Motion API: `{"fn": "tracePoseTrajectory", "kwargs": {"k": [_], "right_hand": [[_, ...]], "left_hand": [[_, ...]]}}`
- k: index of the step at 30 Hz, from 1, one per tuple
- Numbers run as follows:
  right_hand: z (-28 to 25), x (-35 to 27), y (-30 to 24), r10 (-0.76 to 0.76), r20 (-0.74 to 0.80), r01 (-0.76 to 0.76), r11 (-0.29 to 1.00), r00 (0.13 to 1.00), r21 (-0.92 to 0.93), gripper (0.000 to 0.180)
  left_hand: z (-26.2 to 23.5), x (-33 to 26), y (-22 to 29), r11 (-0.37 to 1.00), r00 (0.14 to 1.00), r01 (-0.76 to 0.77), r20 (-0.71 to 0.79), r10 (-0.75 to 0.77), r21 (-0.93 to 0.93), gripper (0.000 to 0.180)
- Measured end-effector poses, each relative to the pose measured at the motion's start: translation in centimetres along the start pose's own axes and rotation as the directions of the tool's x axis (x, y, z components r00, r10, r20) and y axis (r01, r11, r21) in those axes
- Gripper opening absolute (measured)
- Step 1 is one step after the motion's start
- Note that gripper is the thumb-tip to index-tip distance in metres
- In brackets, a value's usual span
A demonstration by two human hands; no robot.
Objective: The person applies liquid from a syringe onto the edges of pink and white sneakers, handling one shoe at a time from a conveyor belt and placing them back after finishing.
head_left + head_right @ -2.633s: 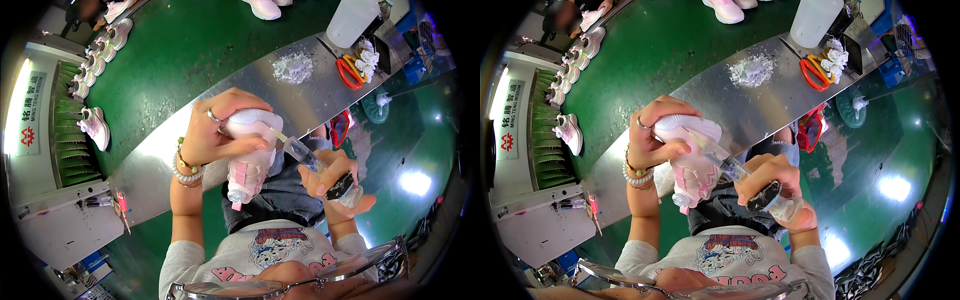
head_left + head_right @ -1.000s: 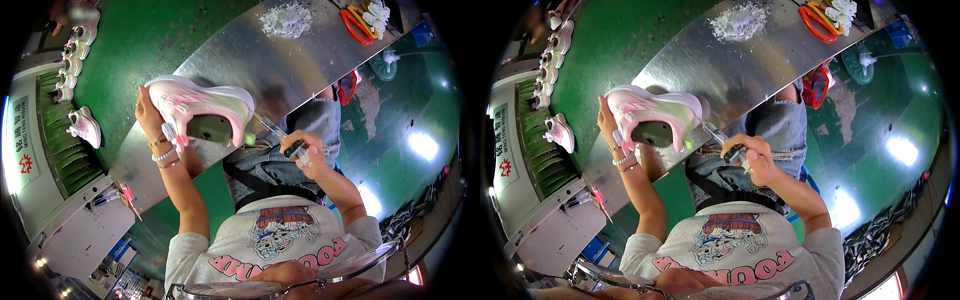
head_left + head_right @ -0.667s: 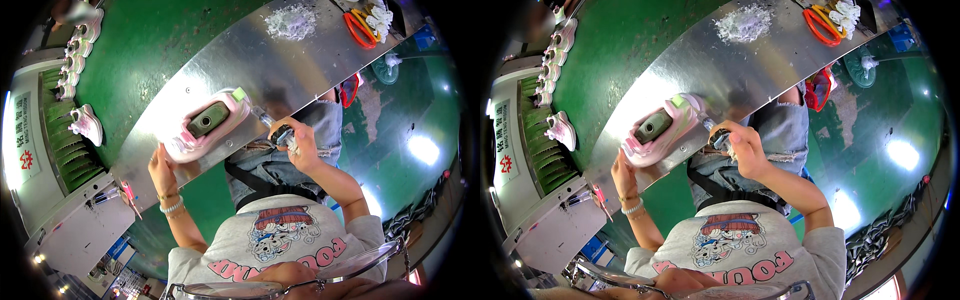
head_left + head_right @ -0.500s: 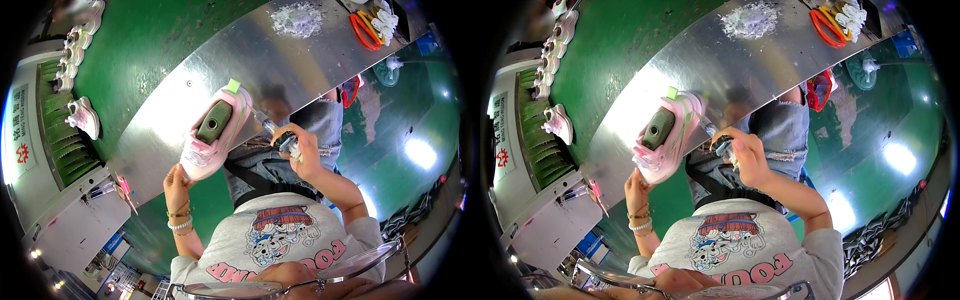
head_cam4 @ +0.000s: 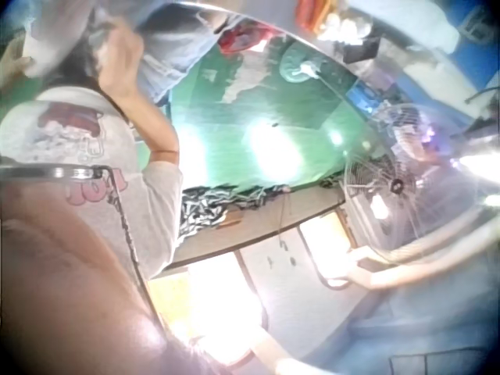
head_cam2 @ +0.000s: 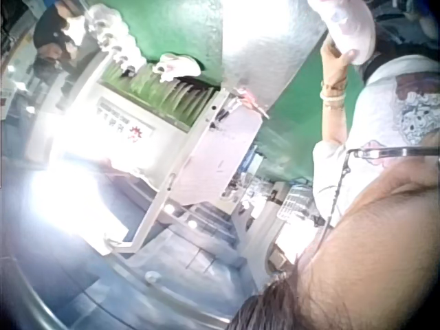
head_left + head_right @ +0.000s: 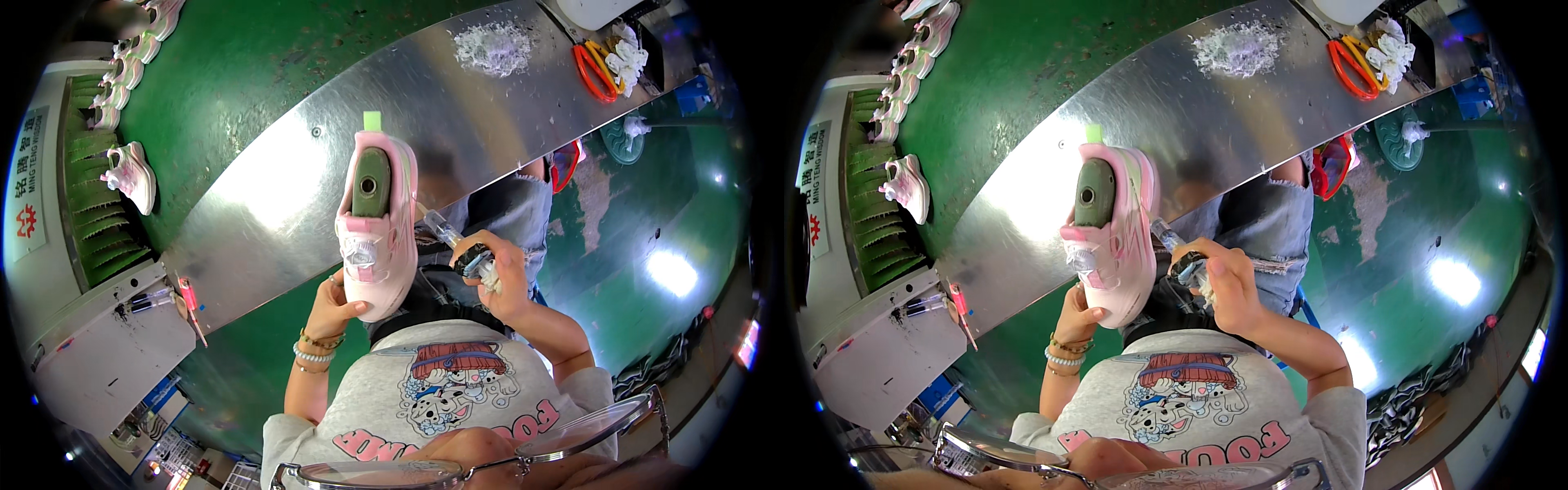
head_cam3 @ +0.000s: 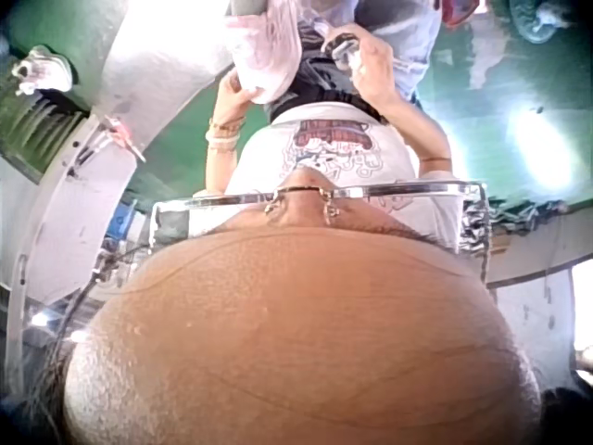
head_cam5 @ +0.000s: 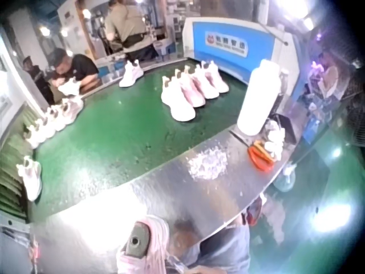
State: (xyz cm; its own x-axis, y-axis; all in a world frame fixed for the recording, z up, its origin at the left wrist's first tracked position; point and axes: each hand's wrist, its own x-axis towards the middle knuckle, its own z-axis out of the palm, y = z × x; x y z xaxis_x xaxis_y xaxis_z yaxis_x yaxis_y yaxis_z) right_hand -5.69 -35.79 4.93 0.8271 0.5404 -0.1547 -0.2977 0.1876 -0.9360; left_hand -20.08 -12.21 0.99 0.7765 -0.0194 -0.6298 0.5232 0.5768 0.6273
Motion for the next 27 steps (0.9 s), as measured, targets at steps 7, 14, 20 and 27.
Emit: {"fn": "tracePoseTrajectory", "kwargs": {"k": [7, 14, 20, 27], "right_hand": [[-0.7, -1.5, -1.2, 0.064, 0.029, -0.064, 0.998, 0.998, -0.009, 0.06], [-1.6, -3.3, -3.5, 0.051, 0.024, -0.046, 0.985, 0.998, -0.168, 0.062], [-2.8, -5.9, -4.8, -0.048, -0.092, 0.028, 0.978, 0.995, -0.208, 0.068], [-2.2, -7.8, -6.1, 0.011, -0.254, -0.036, 0.995, 0.967, -0.096, 0.067]], "left_hand": [[3.4, 3.2, -1.0, 0.99, 0.973, -0.003, 0.229, 0.035, -0.139, 0.084], [4.7, 6.3, -4.1, 0.972, 0.902, 0.04, 0.428, 0.065, -0.232, 0.08], [9.1, 8.8, -4.4, 0.892, 0.891, 0.232, 0.453, -0.035, -0.387, 0.079], [12.5, 12.7, -4.0, 0.836, 0.84, 0.201, 0.529, 0.123, -0.511, 0.078]]}}
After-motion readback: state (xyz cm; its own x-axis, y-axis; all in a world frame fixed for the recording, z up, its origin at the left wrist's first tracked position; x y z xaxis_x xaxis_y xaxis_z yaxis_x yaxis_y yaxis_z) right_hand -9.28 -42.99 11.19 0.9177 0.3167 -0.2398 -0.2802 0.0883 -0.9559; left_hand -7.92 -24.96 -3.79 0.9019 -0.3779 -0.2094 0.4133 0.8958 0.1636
